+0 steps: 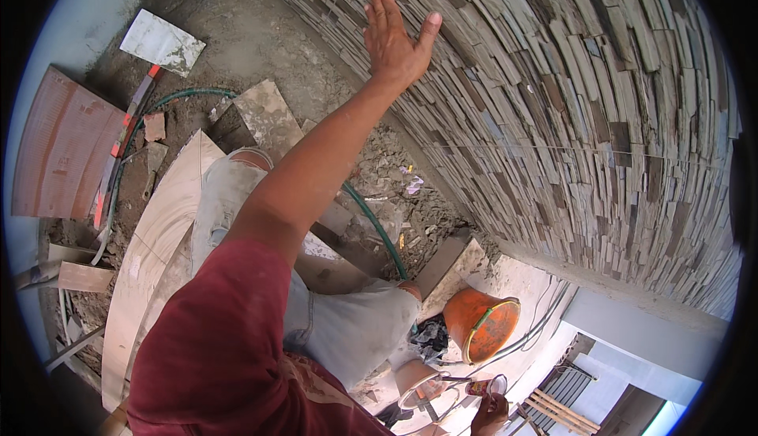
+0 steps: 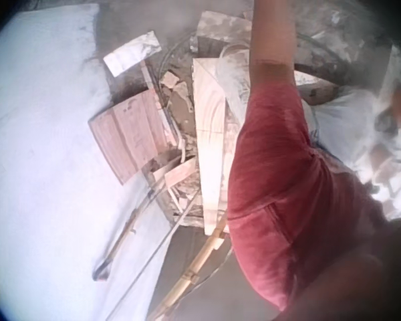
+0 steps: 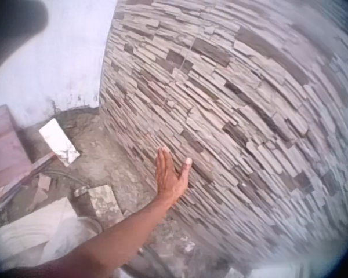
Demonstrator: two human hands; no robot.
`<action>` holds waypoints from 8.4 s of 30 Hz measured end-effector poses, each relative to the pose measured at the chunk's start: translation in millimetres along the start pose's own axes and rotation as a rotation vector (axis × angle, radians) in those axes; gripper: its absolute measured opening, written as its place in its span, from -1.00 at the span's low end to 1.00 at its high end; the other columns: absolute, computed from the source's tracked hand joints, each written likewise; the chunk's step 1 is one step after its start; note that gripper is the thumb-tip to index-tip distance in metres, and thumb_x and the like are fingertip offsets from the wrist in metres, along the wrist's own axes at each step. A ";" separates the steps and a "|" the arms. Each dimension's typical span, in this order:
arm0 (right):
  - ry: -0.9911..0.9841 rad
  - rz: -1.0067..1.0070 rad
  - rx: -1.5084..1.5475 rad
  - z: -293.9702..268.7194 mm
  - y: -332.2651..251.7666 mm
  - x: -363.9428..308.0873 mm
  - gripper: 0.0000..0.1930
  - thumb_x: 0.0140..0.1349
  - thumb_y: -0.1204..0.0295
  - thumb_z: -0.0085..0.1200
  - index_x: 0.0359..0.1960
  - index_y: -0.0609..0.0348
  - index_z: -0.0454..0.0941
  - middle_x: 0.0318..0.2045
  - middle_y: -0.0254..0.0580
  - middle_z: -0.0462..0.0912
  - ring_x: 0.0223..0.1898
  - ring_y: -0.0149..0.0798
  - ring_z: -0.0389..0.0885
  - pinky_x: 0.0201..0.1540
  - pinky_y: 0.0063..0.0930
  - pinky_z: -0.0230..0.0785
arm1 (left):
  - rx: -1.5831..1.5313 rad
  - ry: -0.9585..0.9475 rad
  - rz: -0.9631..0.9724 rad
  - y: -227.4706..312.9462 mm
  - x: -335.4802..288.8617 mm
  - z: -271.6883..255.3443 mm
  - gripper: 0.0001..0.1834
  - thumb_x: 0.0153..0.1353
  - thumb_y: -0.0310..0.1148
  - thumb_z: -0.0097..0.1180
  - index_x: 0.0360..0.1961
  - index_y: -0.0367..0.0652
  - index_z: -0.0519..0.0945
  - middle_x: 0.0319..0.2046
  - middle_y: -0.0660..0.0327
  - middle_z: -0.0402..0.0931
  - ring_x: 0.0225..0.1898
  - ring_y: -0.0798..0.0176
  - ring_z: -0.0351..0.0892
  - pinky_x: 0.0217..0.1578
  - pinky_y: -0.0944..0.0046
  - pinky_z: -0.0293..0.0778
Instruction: The person applies adhesive to a curved wall using a trowel and a small container. They scoop adhesive from a bucket, spread it onto the wall surface, and smooth it with the trowel. The person also wipes the wall with a cloth and occasionally touches the surface to check the application.
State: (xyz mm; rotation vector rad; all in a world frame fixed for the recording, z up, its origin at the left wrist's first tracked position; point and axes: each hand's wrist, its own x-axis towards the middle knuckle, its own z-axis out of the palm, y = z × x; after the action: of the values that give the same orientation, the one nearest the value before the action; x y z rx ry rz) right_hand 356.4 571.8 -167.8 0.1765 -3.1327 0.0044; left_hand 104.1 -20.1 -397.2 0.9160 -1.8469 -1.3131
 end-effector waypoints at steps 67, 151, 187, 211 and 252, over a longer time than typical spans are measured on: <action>0.197 -0.448 0.043 31.6 -132.1 157.7 -0.77 0.23 0.38 0.25 -0.26 0.33 0.61 -0.42 -0.07 0.62 -0.39 -0.11 0.56 -0.33 -0.29 0.42 | 0.137 0.206 0.516 18.3 74.9 -33.2 -0.12 0.43 0.19 -0.67 0.44 -0.37 -0.38 0.47 -0.16 -0.52 0.51 -0.10 -0.55 0.46 -0.02 -0.46; 0.290 -0.460 0.127 67.4 -116.3 176.1 -0.73 0.30 0.28 0.15 -0.20 0.28 0.61 -0.35 -0.06 0.63 -0.32 -0.02 0.60 -0.29 -0.18 0.45 | 0.355 0.352 1.220 247.0 113.7 -56.4 -0.12 0.41 0.19 -0.43 0.48 -0.23 -0.29 0.50 -0.07 -0.40 0.51 -0.11 -0.49 0.44 -0.10 -0.50; 0.095 -0.729 0.079 70.5 -283.8 206.0 -0.82 0.21 0.44 0.25 -0.28 0.32 0.60 -0.36 -0.01 0.63 -0.33 -0.03 0.60 -0.27 -0.25 0.49 | -0.614 0.376 -0.863 -146.8 157.3 -50.3 -0.13 0.35 0.34 -0.70 0.50 0.02 -0.32 0.52 0.14 -0.50 0.52 -0.03 -0.53 0.41 -0.27 -0.39; 0.225 -0.926 -0.240 -79.2 -433.0 242.9 -0.77 0.00 0.39 0.24 -0.35 0.23 0.51 -0.42 0.02 0.49 -0.34 0.11 0.54 -0.26 -0.06 0.37 | -0.476 0.094 -0.576 105.3 174.9 -160.8 -0.15 0.41 0.25 -0.62 0.48 -0.07 -0.44 0.47 -0.12 -0.57 0.50 -0.22 -0.43 0.40 -0.29 -0.25; -0.142 0.201 -0.020 320.1 218.7 188.6 -0.70 -0.12 0.37 0.27 -0.32 0.28 0.66 -0.27 0.16 0.68 -0.18 0.07 0.67 -0.08 -0.16 0.53 | 0.937 -0.081 1.677 230.9 -28.7 20.0 -0.07 0.40 0.09 -0.19 0.46 -0.37 -0.25 0.48 -0.18 -0.38 0.51 -0.18 -0.44 0.43 -0.10 -0.39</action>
State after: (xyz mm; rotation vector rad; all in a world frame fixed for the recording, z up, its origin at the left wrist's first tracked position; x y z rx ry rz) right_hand 143.2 766.9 -487.7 -0.1446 -3.2753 -0.0401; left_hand 66.3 69.6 -184.8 -0.4753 -2.2150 0.5757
